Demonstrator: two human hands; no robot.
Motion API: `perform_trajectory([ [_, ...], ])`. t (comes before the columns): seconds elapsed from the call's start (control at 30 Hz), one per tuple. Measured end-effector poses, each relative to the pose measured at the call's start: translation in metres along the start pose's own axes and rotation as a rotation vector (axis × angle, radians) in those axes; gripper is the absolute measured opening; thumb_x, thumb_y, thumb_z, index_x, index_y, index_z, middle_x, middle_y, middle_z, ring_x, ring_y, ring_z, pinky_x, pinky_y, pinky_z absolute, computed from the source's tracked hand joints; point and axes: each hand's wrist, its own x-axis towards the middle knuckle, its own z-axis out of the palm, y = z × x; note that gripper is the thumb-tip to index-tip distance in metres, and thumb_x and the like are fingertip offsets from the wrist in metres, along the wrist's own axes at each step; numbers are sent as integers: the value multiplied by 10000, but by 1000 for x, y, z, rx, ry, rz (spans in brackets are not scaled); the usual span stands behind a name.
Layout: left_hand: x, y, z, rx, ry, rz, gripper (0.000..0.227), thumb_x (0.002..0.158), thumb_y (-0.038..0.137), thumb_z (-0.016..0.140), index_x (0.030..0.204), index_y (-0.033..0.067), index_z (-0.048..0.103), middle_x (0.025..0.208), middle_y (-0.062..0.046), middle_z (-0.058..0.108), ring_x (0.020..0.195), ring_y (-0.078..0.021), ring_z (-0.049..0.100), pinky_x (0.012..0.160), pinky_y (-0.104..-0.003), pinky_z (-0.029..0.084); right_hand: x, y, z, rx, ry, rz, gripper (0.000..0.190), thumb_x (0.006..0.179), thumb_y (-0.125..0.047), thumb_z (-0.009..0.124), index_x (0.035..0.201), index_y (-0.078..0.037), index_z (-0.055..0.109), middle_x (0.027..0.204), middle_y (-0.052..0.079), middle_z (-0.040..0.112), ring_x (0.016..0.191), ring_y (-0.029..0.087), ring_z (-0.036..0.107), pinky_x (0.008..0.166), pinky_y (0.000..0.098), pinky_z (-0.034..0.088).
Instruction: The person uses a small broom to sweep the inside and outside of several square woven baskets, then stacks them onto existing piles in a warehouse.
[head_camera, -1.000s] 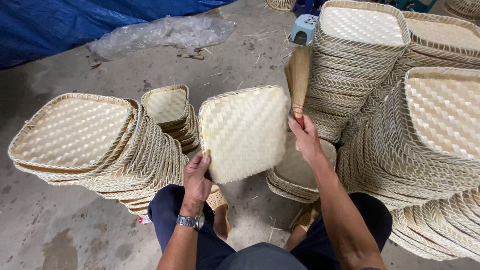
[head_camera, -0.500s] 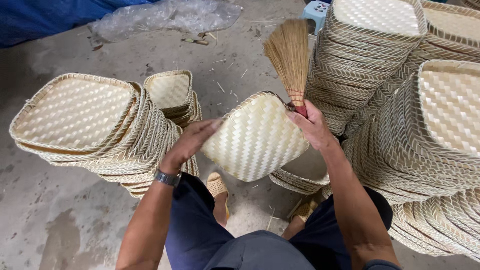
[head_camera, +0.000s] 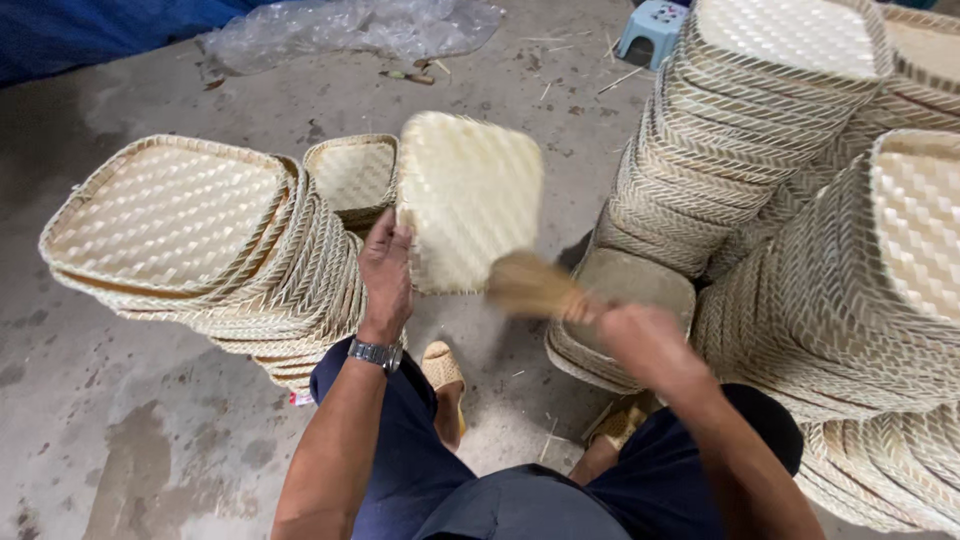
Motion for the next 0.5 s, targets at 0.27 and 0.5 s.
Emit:
perform_trajectory([
  [0.27,7,20,-12,-262,52,50,474,984,78,632,1431,-30,519,1306,-98,695,1091,-121,700,958,-249,588,0,-5,-16,-27,-102,66,363,1103,-355,417,1412,-244,573,679,87,689,445,89,474,374,270,433],
  [0.5,3,55,-5,103,-182,-18,420,1029,108,662,1427,-16,612,1264,-108,715,1035,-97,666,896,-226,558,7,43,-73,165,708,1,510,1018,-305,619,1521,-271,538,740,86,665,498,144,501,441,318,452],
])
